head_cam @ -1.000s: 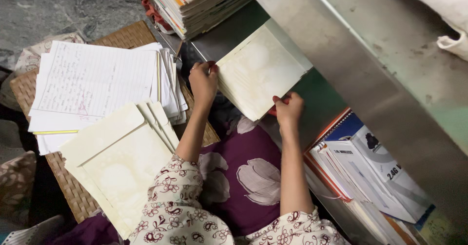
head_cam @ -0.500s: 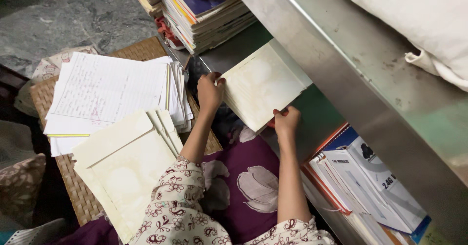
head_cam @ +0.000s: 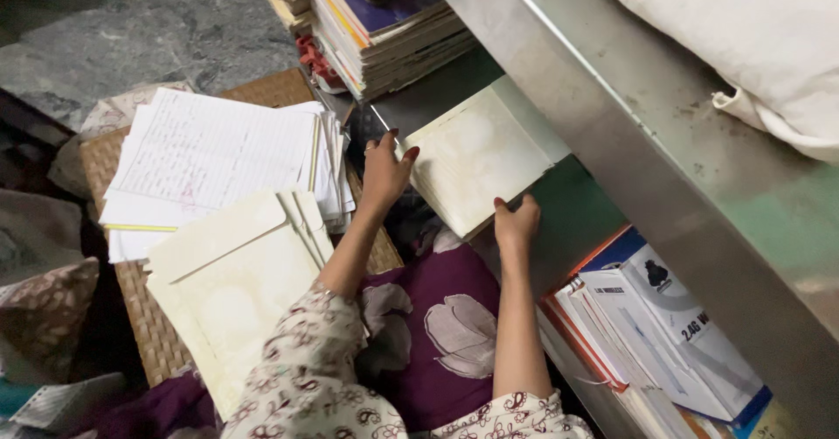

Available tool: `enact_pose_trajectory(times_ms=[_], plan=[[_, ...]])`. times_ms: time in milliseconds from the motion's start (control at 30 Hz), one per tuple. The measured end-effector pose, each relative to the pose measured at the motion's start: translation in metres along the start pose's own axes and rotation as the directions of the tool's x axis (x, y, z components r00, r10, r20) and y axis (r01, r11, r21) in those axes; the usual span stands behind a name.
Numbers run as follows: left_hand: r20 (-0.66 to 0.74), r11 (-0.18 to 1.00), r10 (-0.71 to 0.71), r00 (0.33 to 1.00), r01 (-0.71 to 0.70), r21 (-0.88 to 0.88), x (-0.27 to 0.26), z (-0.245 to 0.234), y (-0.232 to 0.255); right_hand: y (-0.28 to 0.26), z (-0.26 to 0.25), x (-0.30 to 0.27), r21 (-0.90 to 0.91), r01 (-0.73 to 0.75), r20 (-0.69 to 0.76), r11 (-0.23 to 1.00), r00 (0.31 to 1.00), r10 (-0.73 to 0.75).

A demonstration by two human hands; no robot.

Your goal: The person sits on the floor and repeatedly picks up stacks of papers, places them into a metal tray, and then removes them again. The action is repetitive and does not show a clear final state or destination for the papers.

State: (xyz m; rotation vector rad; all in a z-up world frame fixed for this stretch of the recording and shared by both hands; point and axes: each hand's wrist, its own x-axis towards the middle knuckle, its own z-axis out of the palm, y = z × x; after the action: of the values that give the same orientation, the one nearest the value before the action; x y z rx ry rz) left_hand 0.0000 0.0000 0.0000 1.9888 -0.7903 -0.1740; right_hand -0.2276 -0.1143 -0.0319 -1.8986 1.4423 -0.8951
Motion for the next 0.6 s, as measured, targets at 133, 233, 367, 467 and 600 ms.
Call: enact_pose_trajectory(times_ms=[133, 233, 367, 467, 600], plan=[[-0.002, 0.994, 0.102, 0.995, -0.101, 0.050, -0.035, -0.069, 0.008, -0.052, -0.014, -0.023, -0.032, 0.179, -0.195, 0.983, 0.964, -0.182], [0.149, 0.985, -0.161, 0.976, 0.149, 0.091, -0.085, -0.142, 0.008, -0.113, -0.014, -0.067, 0.066, 0.266, -0.028, 0.962, 0.964, -0.264], [0.076, 0.943, -0.179, 0.981, 0.150, 0.297, -0.166, -0.229, -0.008, -0.182, 0.003, -0.149, 0.153, 0.361, 0.424, 0.920, 0.817, -0.391], [-0.009, 0.851, -0.360, 0.933, 0.332, 0.406, -0.223, -0.262, -0.021, -0.205, 0.010, -0.203, 0.063, 0.588, 0.588, 0.807, 0.631, -0.506], [-0.069, 0.823, -0.354, 0.933, 0.346, 0.450, -0.265, -0.270, -0.034, -0.207, 0.019, -0.240, -0.099, 0.692, 0.641, 0.715, 0.594, -0.486]])
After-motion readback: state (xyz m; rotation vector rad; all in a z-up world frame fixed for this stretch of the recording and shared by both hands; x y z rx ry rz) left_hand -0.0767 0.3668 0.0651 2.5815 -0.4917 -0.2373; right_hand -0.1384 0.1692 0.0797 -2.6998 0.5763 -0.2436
